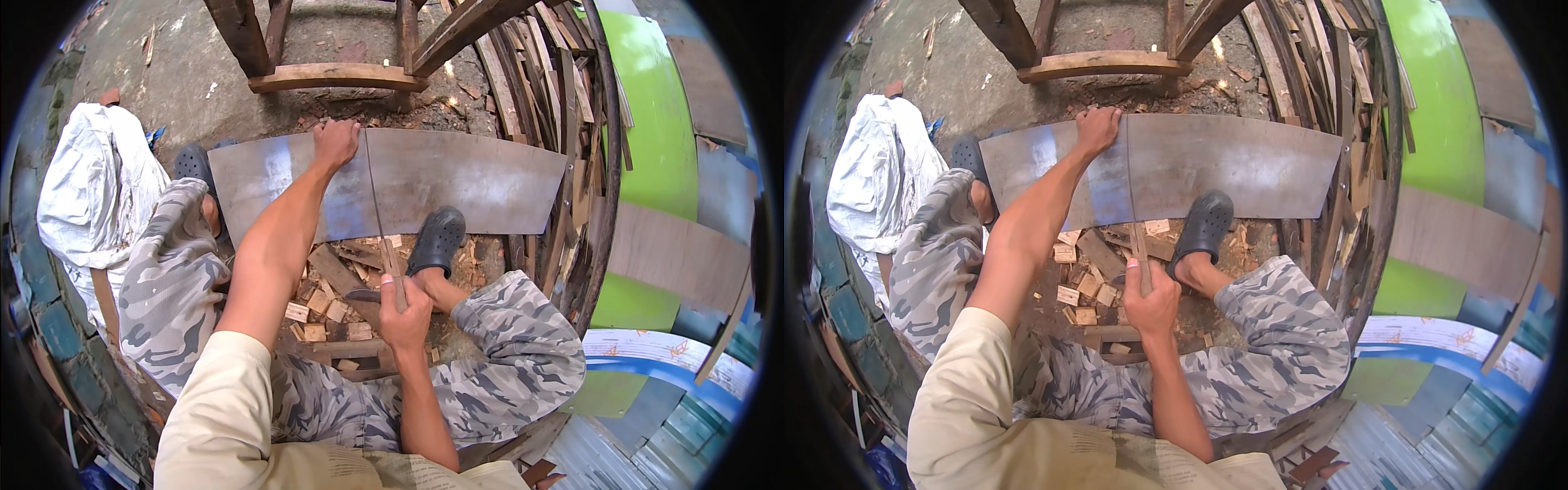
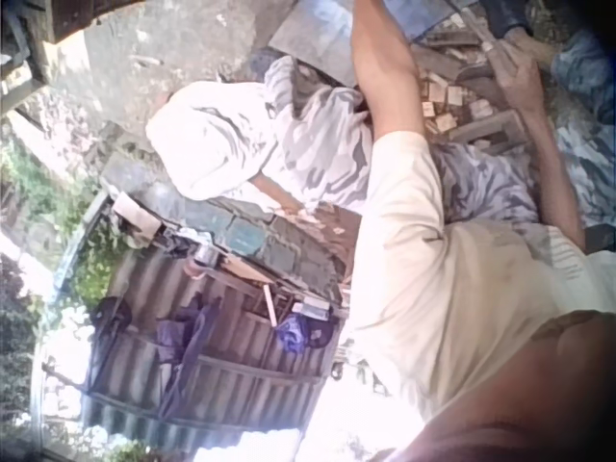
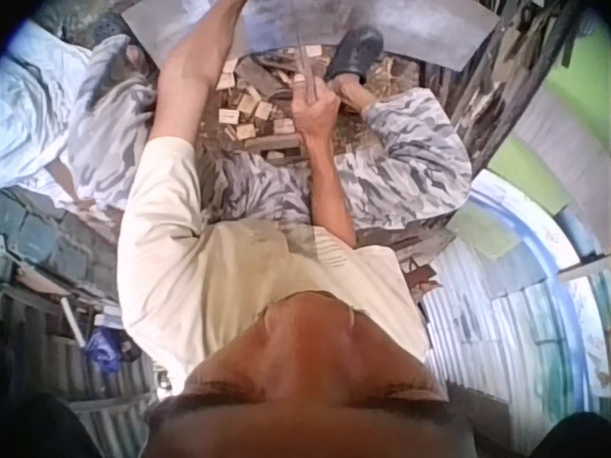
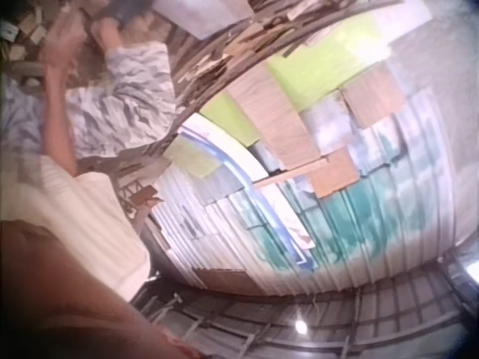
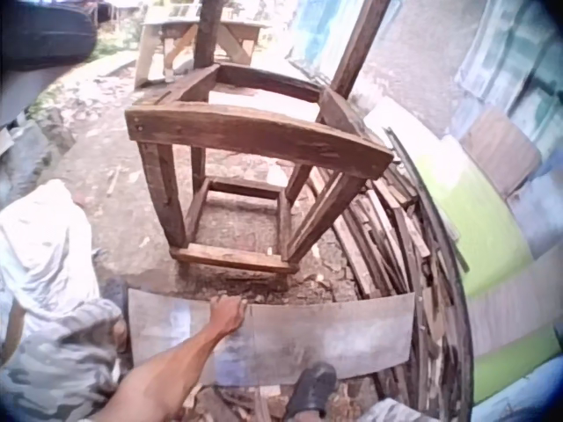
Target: The person sits on the ground and uses a hand saw to cut a rectangular metal sheet placed between their legs. They repeatedly saw along a marked line, adjusting the sheet's position as needed.
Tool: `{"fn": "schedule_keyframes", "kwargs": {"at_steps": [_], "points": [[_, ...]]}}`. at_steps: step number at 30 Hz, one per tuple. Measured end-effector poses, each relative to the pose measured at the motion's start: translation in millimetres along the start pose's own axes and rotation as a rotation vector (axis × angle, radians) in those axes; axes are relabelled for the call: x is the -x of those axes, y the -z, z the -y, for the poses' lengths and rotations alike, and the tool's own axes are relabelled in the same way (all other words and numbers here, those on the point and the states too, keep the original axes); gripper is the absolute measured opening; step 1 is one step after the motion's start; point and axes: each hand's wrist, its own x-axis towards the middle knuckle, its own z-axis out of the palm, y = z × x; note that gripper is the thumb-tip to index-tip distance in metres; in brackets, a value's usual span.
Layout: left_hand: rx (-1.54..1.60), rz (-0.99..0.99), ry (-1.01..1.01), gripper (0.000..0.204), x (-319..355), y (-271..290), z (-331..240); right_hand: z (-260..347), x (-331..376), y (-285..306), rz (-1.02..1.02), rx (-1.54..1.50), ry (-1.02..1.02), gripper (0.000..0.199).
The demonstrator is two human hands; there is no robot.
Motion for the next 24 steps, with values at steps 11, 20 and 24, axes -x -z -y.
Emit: {"fn": "schedule_keyframes", "kwargs": {"at_steps": [11, 20, 24], "points": [[-0.041, 0.04, 0.017, 0.037, -6.7, -0.1, -1.3, -20.5, 3.8, -7.8, -0.079, -0.045, 0.034, 0.035], [-0.041, 0.057, 0.008, 0.038, -1.8, 0.8, -1.1, 36.9, -48.3, 38.8, -0.046, 0.08, -0.018, 0.042], [-0.038, 0.131, -0.036, 0.037, -5.6, 2.5, 11.0, 57.7, -50.3, 34.0, 0.067, 0.107, -0.152, 0.042]]}}
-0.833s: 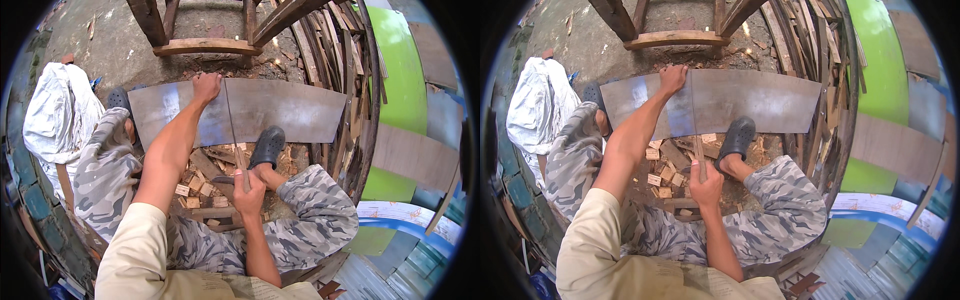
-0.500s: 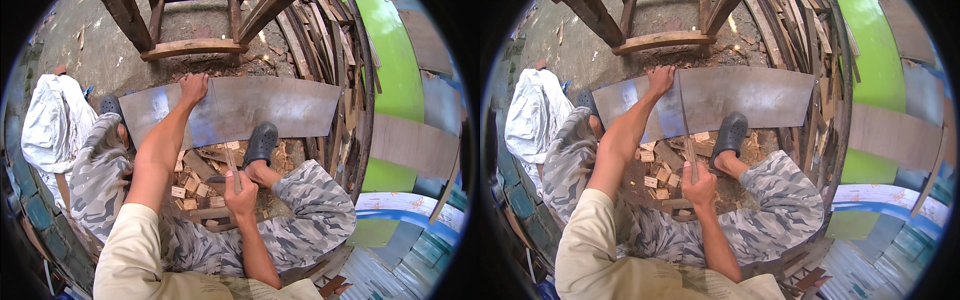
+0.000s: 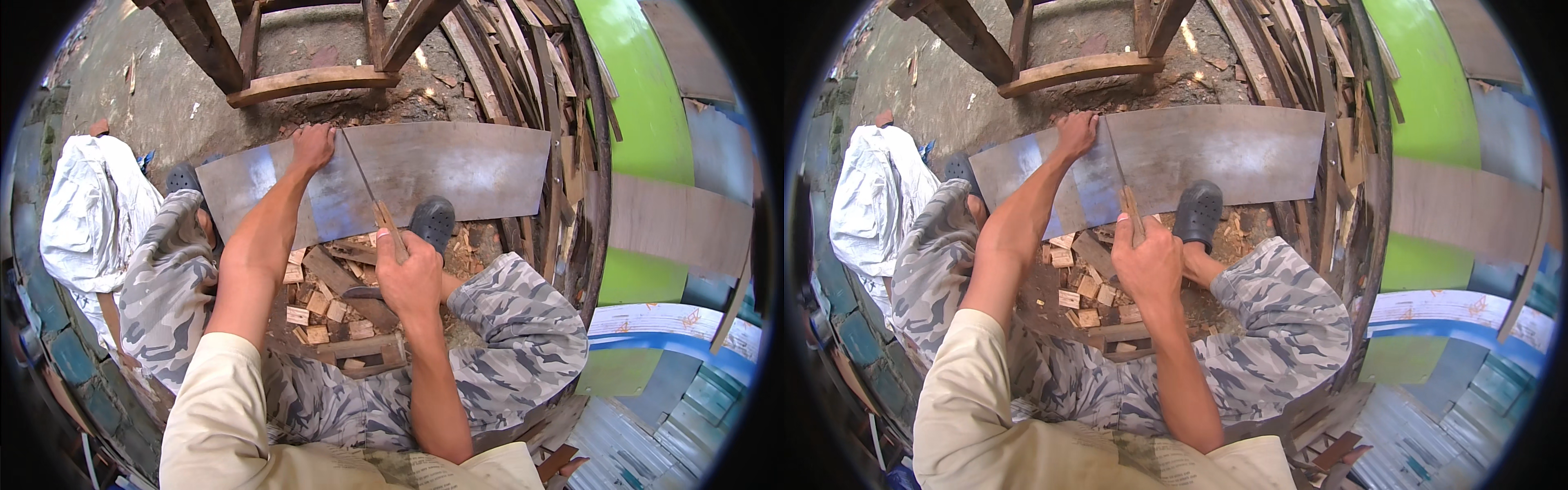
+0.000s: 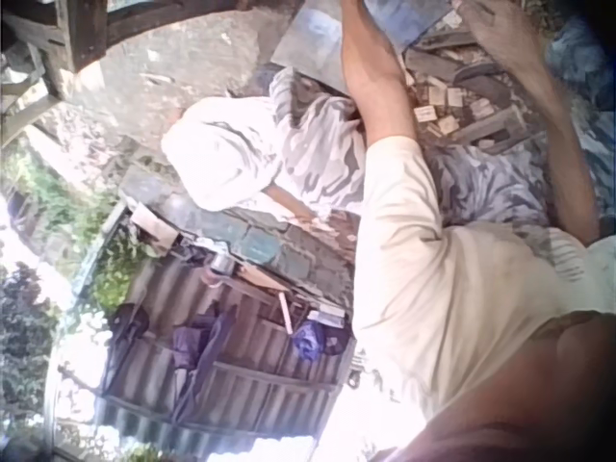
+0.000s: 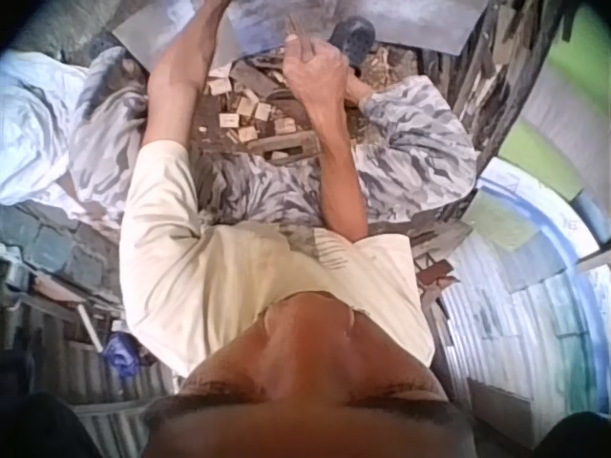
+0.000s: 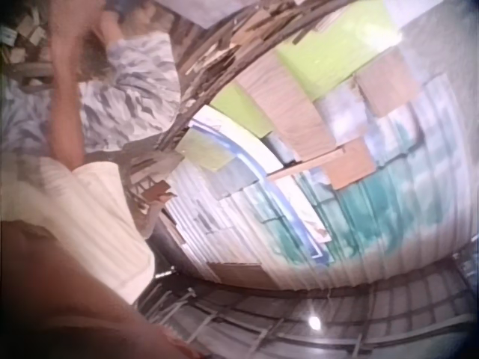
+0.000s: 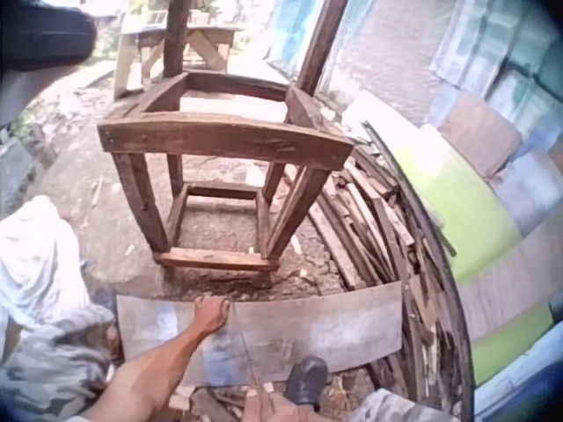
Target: The person sits on the ground and uses a hand saw to cut a rectangular metal sheet placed between their legs. They repeatedly saw along a marked line, adjusting the sheet's position as needed.
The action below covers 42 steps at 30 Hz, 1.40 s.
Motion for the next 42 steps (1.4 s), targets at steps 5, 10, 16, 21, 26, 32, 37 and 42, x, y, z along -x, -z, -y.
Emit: {"fn": "schedule_keyframes", "kwargs": {"at_steps": [5, 10, 16, 21, 26, 32, 37, 42], "points": [[-0.236, 0.085, -0.08, 0.051, 29.2, 23.1, -1.5, -42.8, 10.7, -20.3, -0.056, -0.183, 0.011, 0.043], [-0.366, 0.244, 0.086, 0.061, 111.4, 69.8, 2.8, -57.3, 4.0, -31.2, -0.064, -0.117, 0.054, 0.045], [-0.149, 0.273, 0.125, 0.05, 252.1, 87.5, 17.6, -58.6, -1.1, -27.4, 0.002, -0.163, -0.003, 0.049], [-0.287, 0.415, 0.095, 0.047, 306.0, 104.3, 7.4, -60.9, 5.0, -25.4, -0.012, -0.183, 0.007, 0.052], [-0.293, 0.291, 0.085, 0.046, 284.2, 112.6, -4.2, -72.1, 9.9, -38.9, -0.053, -0.192, 0.052, 0.052], [-0.228, 0.222, -0.063, 0.043, 222.9, 107.9, -40.9, -74.1, 19.9, -16.9, -0.069, -0.173, 0.072, 0.047], [-0.212, 0.157, -0.057, 0.045, 152.4, 105.9, -49.5, -75.2, 21.1, -31.4, -0.084, -0.182, 0.134, 0.046], [-0.076, 0.137, 0.039, 0.051, 87.8, 75.9, -38.6, -72.2, 30.3, -38.6, -0.123, -0.196, 0.165, 0.043]]}}
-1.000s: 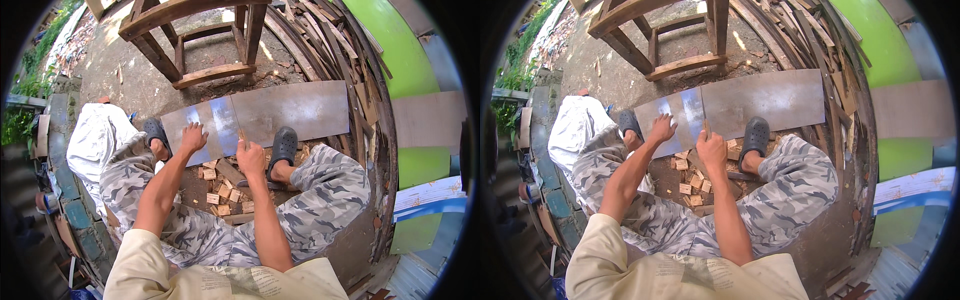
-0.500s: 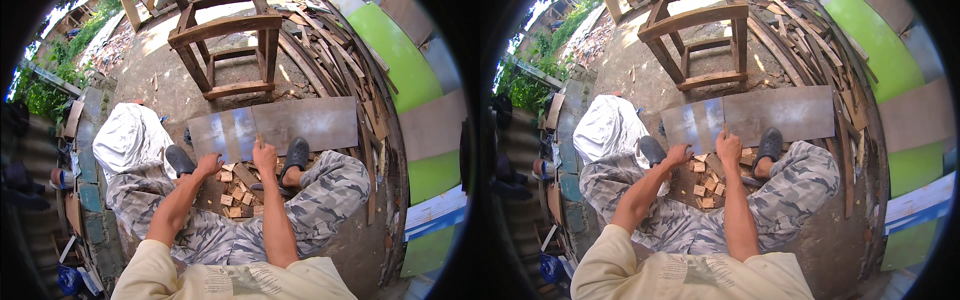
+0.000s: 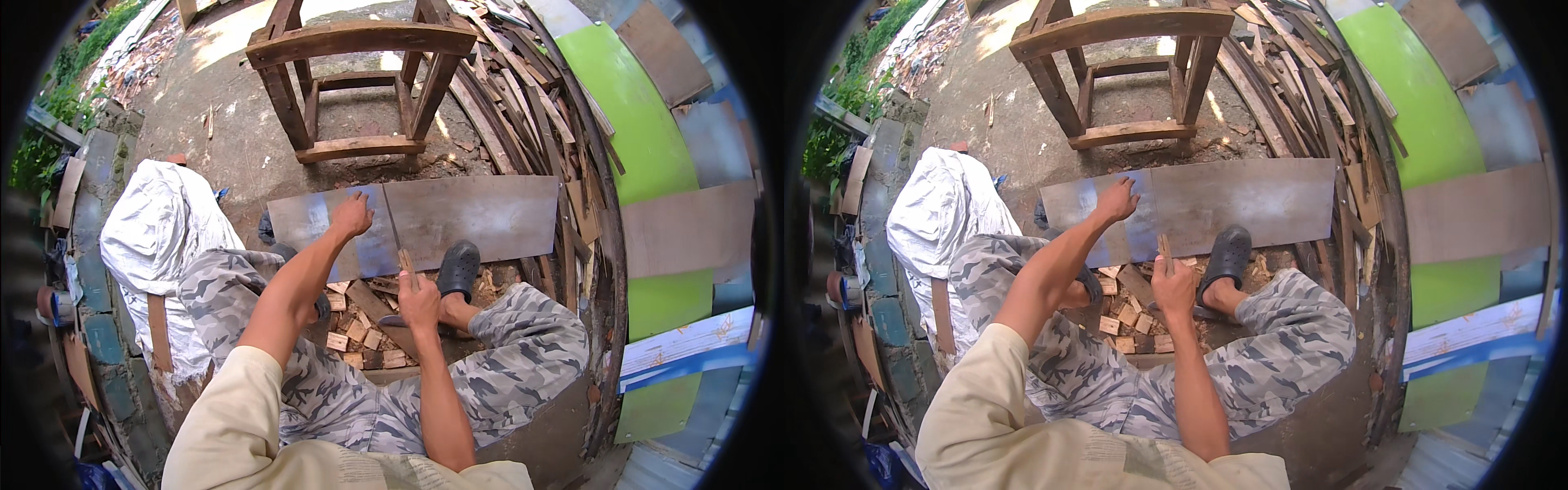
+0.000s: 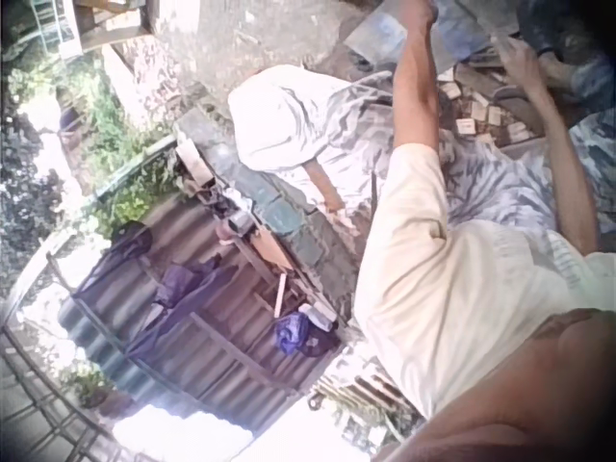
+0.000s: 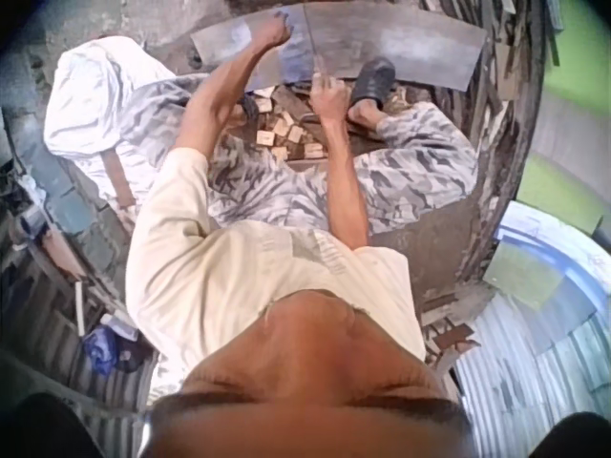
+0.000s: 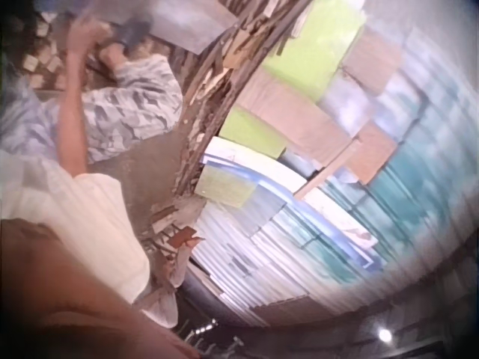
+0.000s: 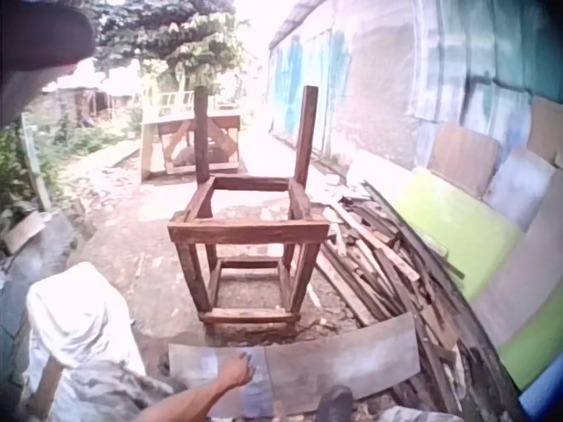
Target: The person sits on the ground and uses a hand saw to cut a rectangular metal sheet placed between their legs. They repeatedly saw along a marked line, adjusting the sheet's position as needed.
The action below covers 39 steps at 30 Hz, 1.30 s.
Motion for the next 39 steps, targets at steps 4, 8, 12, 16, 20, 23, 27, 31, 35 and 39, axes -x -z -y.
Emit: {"fn": "schedule_keyframes", "kwargs": {"at_steps": [4, 8, 12, 16, 20, 23, 27, 31, 35, 39], "points": [[-0.145, -0.133, -0.053, 0.053, -32.3, -15.5, -6.3, 0.6, 3.3, 5.9, 0.041, -0.018, -0.065, 0.042], [-0.091, -0.2, -0.023, 0.047, -57.6, -37.3, 27.1, 8.6, 8.7, 2.3, 0.081, -0.008, -0.01, 0.04], [0.045, -0.033, 0.066, 0.045, -71.2, -19.6, -2.5, 4.0, 16.1, 6.6, 0.011, 0.032, -0.015, 0.038], [0.13, -0.184, 0.068, 0.044, -64.2, -26.7, 2.6, 8.8, 23.3, 10.4, 0.061, -0.219, -0.229, 0.035], [0.135, -0.072, 0.133, 0.043, -60.9, -15.5, 1.6, 52.8, 18.7, 19.4, 0.006, -0.009, -0.058, 0.034], [0.125, -0.043, 0.165, 0.044, -63.6, -8.2, -4.9, 26.7, 26.9, 8.7, -0.037, -0.007, -0.002, 0.031], [0.136, -0.066, 0.16, 0.043, -59.2, -8.7, -4.7, 0.8, 57.5, -7.6, -0.07, -0.027, 0.001, 0.029], [0.16, -0.087, 0.142, 0.043, -54.8, -2.8, -7.8, 14.6, 59.7, -2.3, -0.092, -0.032, 0.028, 0.031], [0.147, -0.026, 0.137, 0.046, -49.7, 3.3, -5.7, 21.4, 65.4, 9.4, -0.088, -0.02, 0.005, 0.026], [0.137, -0.046, 0.145, 0.045, -52.0, 0.3, -5.3, 54.6, 90.5, 21.2, -0.05, -0.082, -0.017, 0.025]]}}
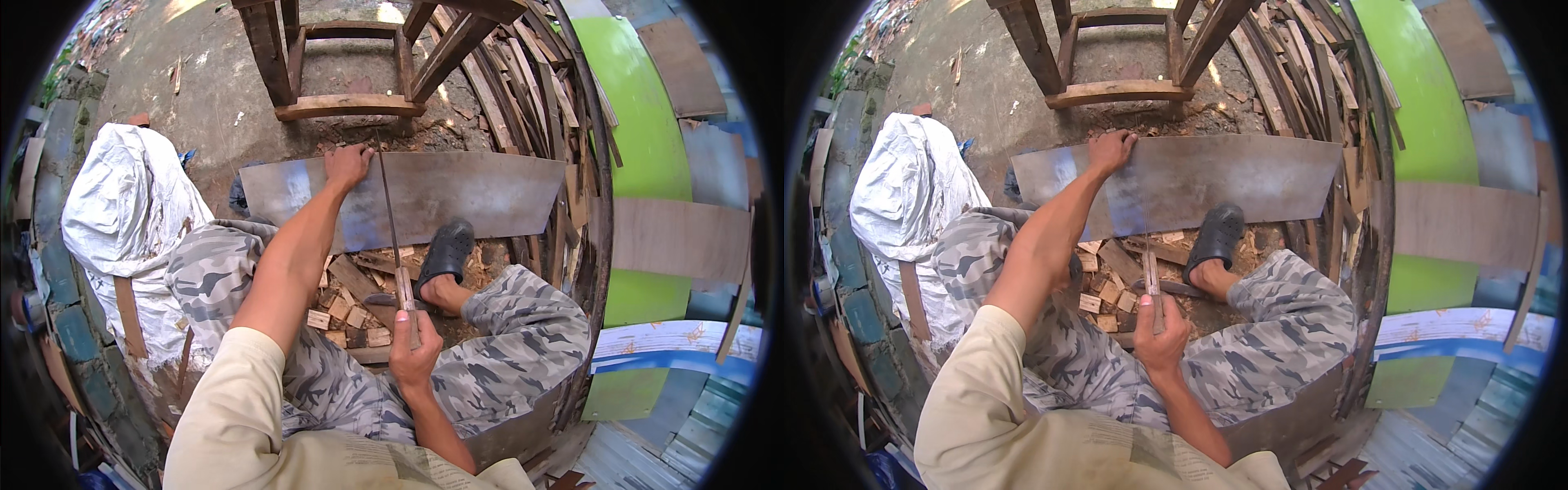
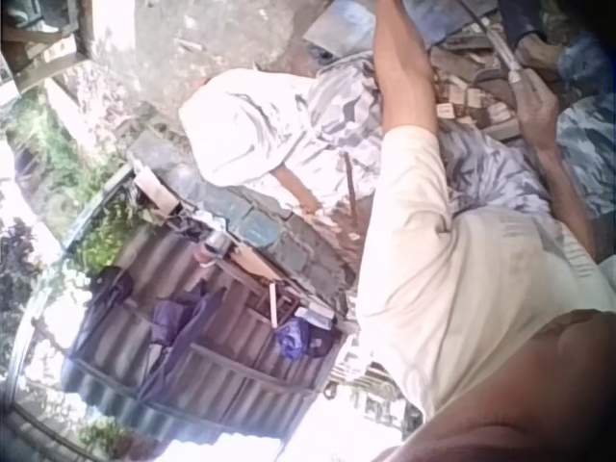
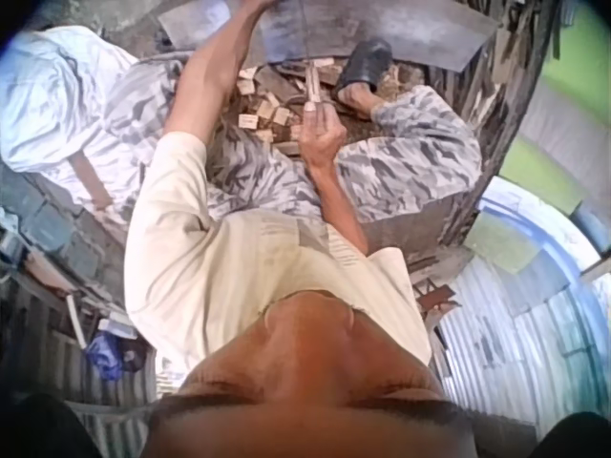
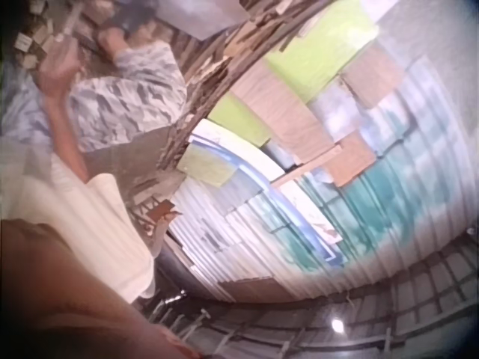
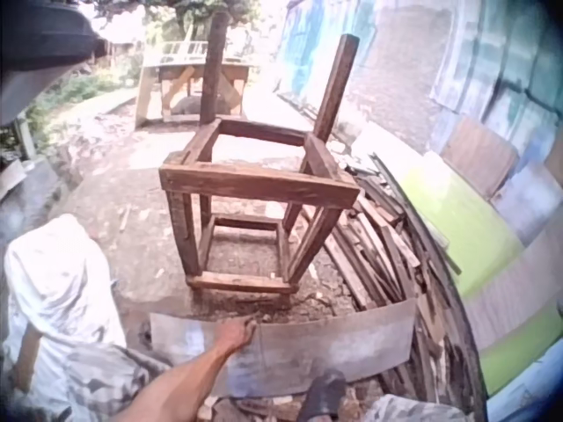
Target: The person sits on the ground and uses a hand saw to cut a rectangular metal sheet placed between their legs. They repeatedly saw along a marked line, adjusting the sheet's position as needed.
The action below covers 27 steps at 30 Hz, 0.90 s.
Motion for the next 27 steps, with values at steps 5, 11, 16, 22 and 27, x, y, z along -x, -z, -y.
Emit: {"fn": "schedule_keyframes", "kwargs": {"at_steps": [5, 11, 16, 22, 27], "points": [[0.03, -0.057, -0.043, 0.039, -5.0, -7.4, 1.7, -24.1, -22.4, -15.4, -0.076, 0.005, 0.065, 0.032], [0.038, -0.066, -0.052, 0.038, -7.4, -13.3, 3.6, -53.5, -42.3, -22.2, -0.041, 0.069, 0.039, 0.032], [0.007, -0.047, -0.021, 0.039, -11.2, -12.4, 3.8, -57.7, -38.4, -26.3, -0.04, 0.062, 0.044, 0.031], [-0.024, -0.034, 0.013, 0.04, -15.5, -16.5, 6.0, -44.0, -28.5, -21.0, -0.021, 0.052, 0.013, 0.028], [-0.028, 0.028, 0.045, 0.04, -17.6, -13.3, 3.2, -48.8, -27.0, -20.4, -0.007, 0.058, 0.021, 0.025]]}}
